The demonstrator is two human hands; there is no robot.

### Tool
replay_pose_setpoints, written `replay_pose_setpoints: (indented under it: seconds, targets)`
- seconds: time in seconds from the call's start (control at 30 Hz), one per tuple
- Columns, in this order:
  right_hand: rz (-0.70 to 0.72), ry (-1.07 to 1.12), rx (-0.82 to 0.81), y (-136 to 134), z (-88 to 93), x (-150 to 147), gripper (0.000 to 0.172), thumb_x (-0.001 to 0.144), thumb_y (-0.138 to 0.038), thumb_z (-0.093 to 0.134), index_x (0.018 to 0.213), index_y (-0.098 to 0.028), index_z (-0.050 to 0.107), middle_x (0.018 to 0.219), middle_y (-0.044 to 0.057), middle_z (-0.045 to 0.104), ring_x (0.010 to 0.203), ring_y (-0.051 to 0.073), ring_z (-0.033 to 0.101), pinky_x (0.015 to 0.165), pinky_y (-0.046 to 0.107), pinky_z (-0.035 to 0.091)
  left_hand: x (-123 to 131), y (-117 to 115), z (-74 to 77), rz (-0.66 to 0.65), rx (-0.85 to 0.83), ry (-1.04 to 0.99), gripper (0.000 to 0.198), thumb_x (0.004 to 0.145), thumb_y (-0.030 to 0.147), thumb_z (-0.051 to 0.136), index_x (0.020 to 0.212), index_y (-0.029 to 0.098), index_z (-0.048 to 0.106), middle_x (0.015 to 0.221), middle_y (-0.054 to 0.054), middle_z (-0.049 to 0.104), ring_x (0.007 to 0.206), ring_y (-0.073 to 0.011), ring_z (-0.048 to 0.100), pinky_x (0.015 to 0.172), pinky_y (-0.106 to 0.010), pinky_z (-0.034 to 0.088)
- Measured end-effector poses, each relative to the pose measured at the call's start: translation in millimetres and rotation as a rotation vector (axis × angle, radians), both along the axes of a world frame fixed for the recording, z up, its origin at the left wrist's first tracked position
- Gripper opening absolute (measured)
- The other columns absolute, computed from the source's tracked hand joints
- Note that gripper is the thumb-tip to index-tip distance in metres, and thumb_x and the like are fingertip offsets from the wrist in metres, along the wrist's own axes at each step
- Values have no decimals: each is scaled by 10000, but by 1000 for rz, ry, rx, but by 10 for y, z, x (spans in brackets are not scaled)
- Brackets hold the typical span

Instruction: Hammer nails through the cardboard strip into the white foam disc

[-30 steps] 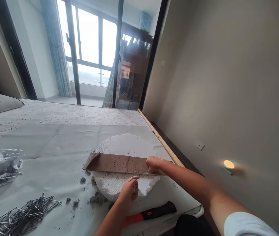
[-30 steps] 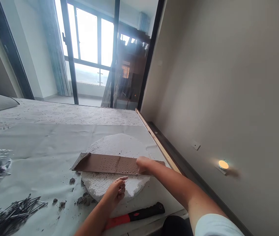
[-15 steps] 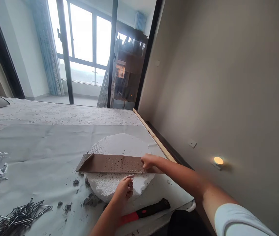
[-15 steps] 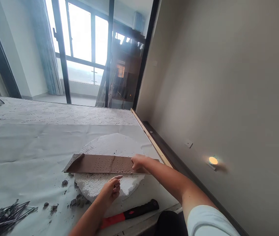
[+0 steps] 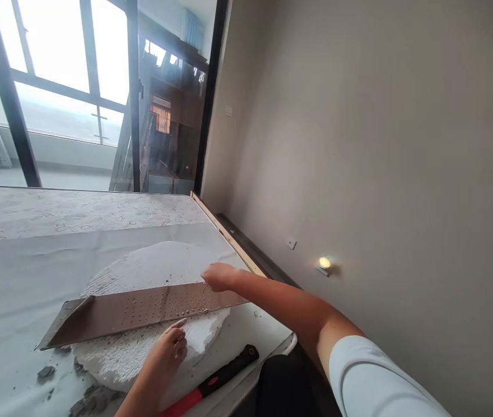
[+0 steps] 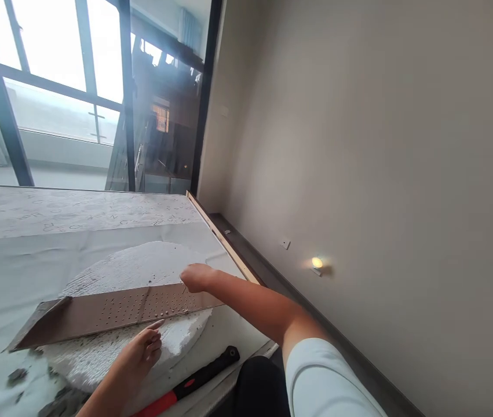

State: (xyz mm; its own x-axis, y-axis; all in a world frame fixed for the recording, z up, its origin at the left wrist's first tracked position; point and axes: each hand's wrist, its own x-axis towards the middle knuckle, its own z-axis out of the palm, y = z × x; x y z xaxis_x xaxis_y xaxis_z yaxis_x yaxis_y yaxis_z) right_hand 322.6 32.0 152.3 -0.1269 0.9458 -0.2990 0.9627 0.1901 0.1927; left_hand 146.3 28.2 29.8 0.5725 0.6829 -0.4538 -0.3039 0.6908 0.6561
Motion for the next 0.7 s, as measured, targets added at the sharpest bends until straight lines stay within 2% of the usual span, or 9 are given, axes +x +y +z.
replay_pose_setpoints:
  seconds: [0.03, 0.1, 0.17, 0.23, 0.3, 0.37, 0.5, 0.6, 0.7]
  targets:
    - [34, 44, 4, -35, 41, -44, 239, 880, -259, 477, 928, -87, 636, 941, 91, 664, 853, 182, 593, 729, 310, 459, -8, -24, 20, 13, -13, -6, 377, 654, 39, 524, 1019, 131, 517, 470, 101, 369, 338, -19, 326, 362, -137, 228]
    - [130, 162, -66, -101, 53, -154, 258, 867, -286, 465, 870, -126, 669, 753, 31, 693, 690, 121, 586, 609, 212, 418, -22, -77, 63, 22, -34, -18, 406, 664, -20, 471, 1045, 120, 495, 502, 67, 451, 388, -42, 435, 409, -144, 335]
    - [201, 256, -140, -155, -23, -279, 246, 848, -291, 472, 846, -157, 677, 611, -23, 670, 558, 79, 549, 514, 168, 369, -30, -124, 102, -4, -63, -14, 400, 668, -51, 446, 1034, 106, 486, 591, -3, 558, 523, -93, 572, 526, -193, 462]
    - [251, 301, -152, -188, -145, -395, 224, 813, -288, 506, 804, -162, 691, 608, -17, 666, 532, 82, 527, 467, 177, 329, -37, -157, 128, -59, -80, -52, 366, 669, -60, 434, 992, 102, 493, 684, -62, 610, 657, -142, 634, 618, -241, 509]
    - [273, 322, -131, -194, -260, -466, 225, 799, -298, 522, 772, -169, 705, 640, 0, 675, 550, 96, 528, 466, 194, 317, -54, -175, 138, -95, -82, -83, 312, 679, -50, 442, 940, 111, 501, 696, -61, 606, 643, -134, 630, 585, -219, 502]
    - [254, 335, -72, -172, -339, -459, 244, 820, -314, 500, 841, -184, 706, 735, 14, 698, 618, 107, 558, 503, 198, 339, -78, -173, 136, -92, -83, -85, 281, 691, -32, 441, 919, 122, 499, 655, -29, 575, 533, -88, 576, 480, -164, 446]
    - [108, 285, 135, -107, -443, -265, 315, 887, -205, 364, 1020, -132, 640, 989, 102, 672, 849, 158, 588, 649, 229, 392, -114, -132, 116, -27, -104, -59, 274, 718, -1, 397, 951, 117, 479, 607, -5, 531, 428, -47, 464, 387, -126, 338]
    - [64, 205, 160, -104, -573, -155, 239, 860, -145, 420, 879, -116, 656, 936, 105, 664, 811, 171, 591, 666, 271, 422, -107, -104, 93, 12, -115, -43, 235, 727, 17, 395, 922, 121, 475, 583, 10, 499, 413, -42, 433, 376, -120, 306]
    - [73, 146, 128, -139, -736, -134, 157, 864, -202, 496, 829, -131, 631, 908, 49, 650, 791, 151, 594, 692, 307, 471, -94, -90, 70, 38, -120, -48, 215, 718, 12, 410, 884, 132, 474, 580, 19, 483, 408, -39, 420, 377, -120, 295]
